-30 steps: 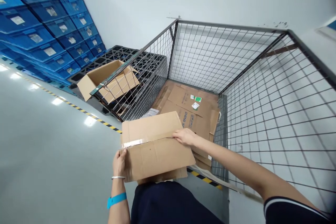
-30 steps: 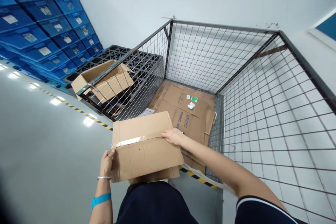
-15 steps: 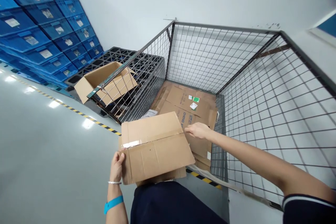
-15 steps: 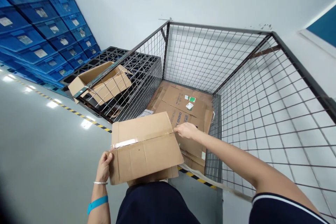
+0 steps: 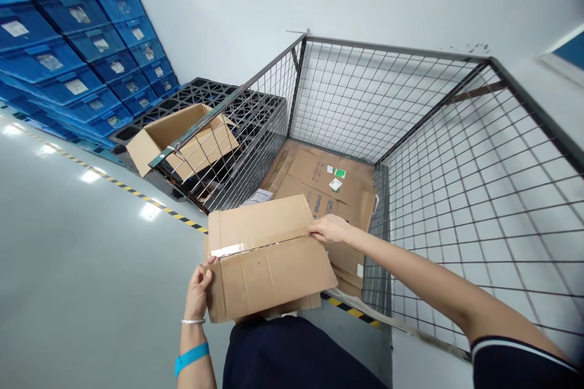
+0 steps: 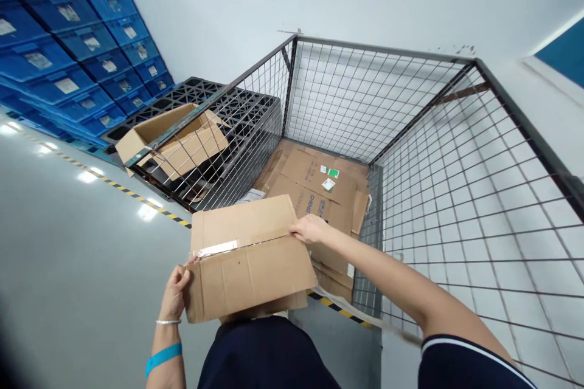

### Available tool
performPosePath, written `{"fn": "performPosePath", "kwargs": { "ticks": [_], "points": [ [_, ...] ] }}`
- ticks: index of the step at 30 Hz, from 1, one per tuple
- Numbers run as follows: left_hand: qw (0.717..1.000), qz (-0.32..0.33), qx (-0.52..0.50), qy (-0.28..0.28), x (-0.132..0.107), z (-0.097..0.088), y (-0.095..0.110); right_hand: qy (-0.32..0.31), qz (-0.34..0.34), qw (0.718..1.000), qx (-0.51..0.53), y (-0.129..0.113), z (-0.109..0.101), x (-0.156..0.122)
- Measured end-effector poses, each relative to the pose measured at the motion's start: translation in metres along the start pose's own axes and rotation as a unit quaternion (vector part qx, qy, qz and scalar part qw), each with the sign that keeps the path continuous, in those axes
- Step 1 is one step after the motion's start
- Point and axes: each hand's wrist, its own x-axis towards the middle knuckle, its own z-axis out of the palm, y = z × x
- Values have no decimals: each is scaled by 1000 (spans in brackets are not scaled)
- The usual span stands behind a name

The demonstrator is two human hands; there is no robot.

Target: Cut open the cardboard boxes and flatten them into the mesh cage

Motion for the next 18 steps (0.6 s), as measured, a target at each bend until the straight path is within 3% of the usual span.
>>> {"fn": "performPosePath", "kwargs": {
  "ticks": [4, 13, 16, 18],
  "points": [
    [1000, -1, -24, -4, -2, 2, 1, -15, 12, 1000, -14, 9, 4, -9],
    [997, -4, -65, -40, 0, 9, 12, -14, 29, 998, -45, 58, 10, -50],
    [993, 10, -103, -63, -6, 9, 19, -60, 83, 993, -54, 71, 11, -64],
    [989, 30, -113, -92, -10, 10, 26, -52, 154, 986, -36, 74, 11, -72]
  ]
}}
